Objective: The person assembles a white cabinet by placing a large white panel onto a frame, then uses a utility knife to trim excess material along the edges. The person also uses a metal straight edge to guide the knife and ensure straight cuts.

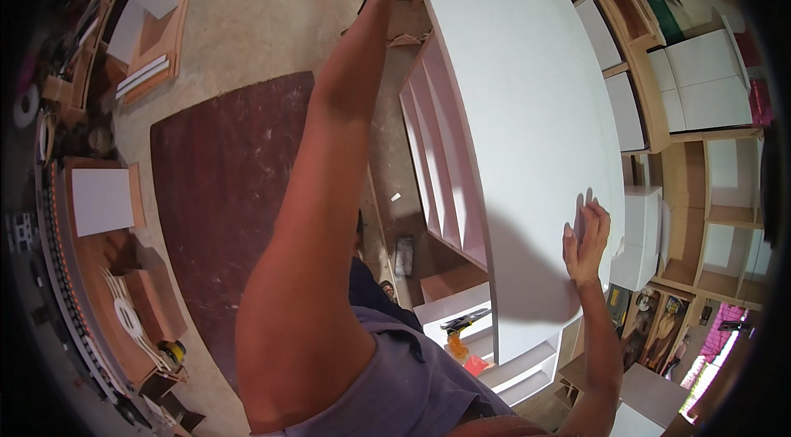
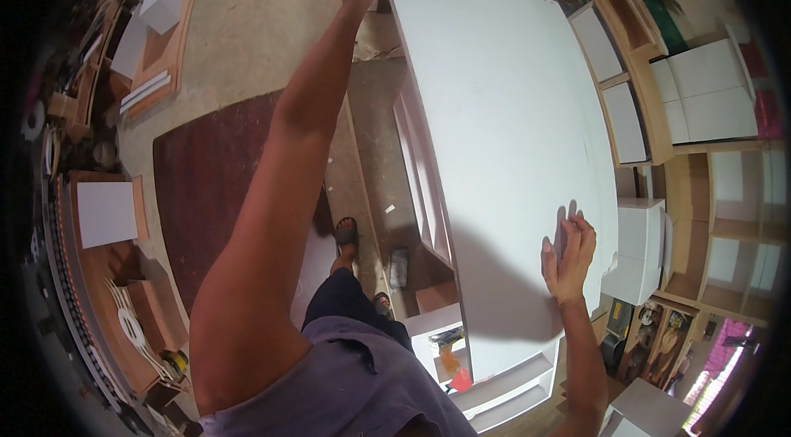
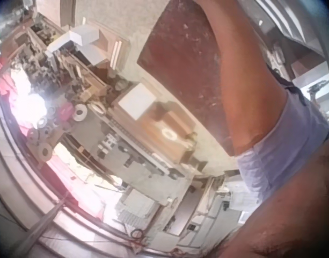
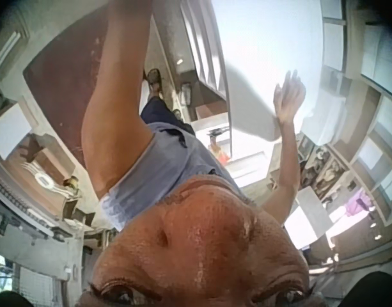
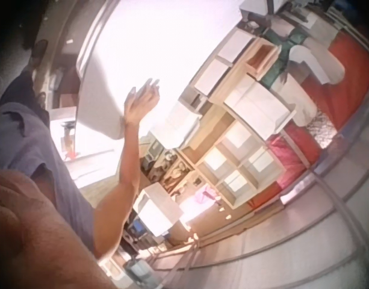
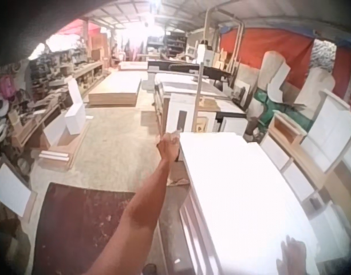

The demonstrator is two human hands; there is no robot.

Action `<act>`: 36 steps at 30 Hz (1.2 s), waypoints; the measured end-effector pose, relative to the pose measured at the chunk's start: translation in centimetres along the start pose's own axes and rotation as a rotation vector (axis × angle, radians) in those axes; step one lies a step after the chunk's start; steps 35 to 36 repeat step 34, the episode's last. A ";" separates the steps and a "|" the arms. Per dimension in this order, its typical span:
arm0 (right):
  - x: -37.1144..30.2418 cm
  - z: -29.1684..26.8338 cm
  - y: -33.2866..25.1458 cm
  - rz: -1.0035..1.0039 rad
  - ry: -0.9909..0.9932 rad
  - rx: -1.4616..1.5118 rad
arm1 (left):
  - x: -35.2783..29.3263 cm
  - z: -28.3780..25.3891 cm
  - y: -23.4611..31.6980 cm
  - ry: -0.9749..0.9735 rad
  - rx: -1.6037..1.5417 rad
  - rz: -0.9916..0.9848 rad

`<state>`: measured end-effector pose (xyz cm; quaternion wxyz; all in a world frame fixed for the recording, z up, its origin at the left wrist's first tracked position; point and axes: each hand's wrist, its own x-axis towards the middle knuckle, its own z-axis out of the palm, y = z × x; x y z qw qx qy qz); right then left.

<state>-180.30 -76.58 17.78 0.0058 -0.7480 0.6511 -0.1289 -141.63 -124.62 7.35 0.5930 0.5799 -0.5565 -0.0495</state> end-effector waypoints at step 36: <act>-1.9 3.7 4.6 -0.203 0.309 -0.038 | -52.5 -31.4 32.3 -0.376 -0.412 0.244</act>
